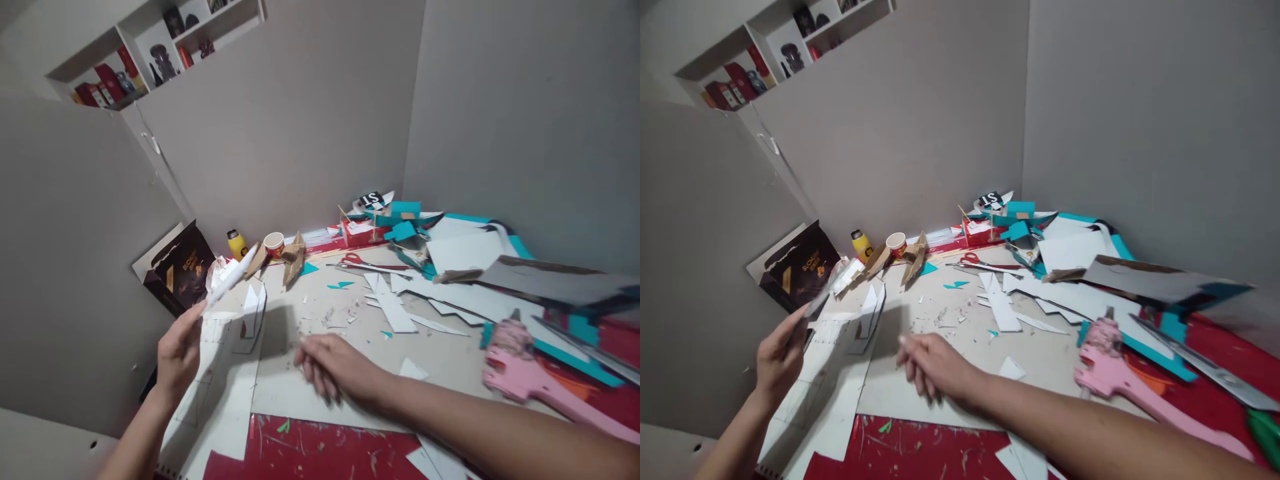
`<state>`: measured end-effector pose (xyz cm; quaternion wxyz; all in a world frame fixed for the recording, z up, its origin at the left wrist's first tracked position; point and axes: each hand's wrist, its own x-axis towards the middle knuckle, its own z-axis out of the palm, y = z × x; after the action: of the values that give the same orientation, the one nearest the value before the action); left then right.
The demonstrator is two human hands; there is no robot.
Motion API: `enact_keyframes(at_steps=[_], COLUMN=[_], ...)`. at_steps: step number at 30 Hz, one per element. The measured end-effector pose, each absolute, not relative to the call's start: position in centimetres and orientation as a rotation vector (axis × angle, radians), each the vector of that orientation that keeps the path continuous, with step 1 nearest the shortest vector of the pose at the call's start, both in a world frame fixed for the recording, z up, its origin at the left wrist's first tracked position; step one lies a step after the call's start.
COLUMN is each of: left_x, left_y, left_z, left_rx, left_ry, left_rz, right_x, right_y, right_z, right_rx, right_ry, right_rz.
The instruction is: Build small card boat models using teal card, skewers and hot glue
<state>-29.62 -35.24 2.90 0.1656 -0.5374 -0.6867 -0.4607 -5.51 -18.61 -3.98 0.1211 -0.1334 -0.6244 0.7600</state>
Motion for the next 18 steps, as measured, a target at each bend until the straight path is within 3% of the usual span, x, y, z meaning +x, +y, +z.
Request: enact_keyframes(at_steps=[4,9,12,18], left_x=[-27.6,-26.9,-27.8,-26.1], left_y=[-35.1,-34.1,-33.2,-30.9], left_z=[2.3,1.3,1.3,2.6], left_rx=[-1.926,-1.928,-1.768,-1.352], left_ry=[-1.48,-1.464,-1.733,-2.362], left_rz=[-0.533,-0.377,-0.65,-2.034], right_x=[-5.5,-5.7,-5.8,-5.8], right_y=[-17.1,-16.3,-16.0,-15.3], right_z=[-2.5,-2.1,-1.3,2.6], right_rx=[-0.287,-0.407,-0.469,-0.614], right_ry=[-1.247,-1.124,-1.129,-1.099], right_rz=[2.425,2.393,2.348,2.086])
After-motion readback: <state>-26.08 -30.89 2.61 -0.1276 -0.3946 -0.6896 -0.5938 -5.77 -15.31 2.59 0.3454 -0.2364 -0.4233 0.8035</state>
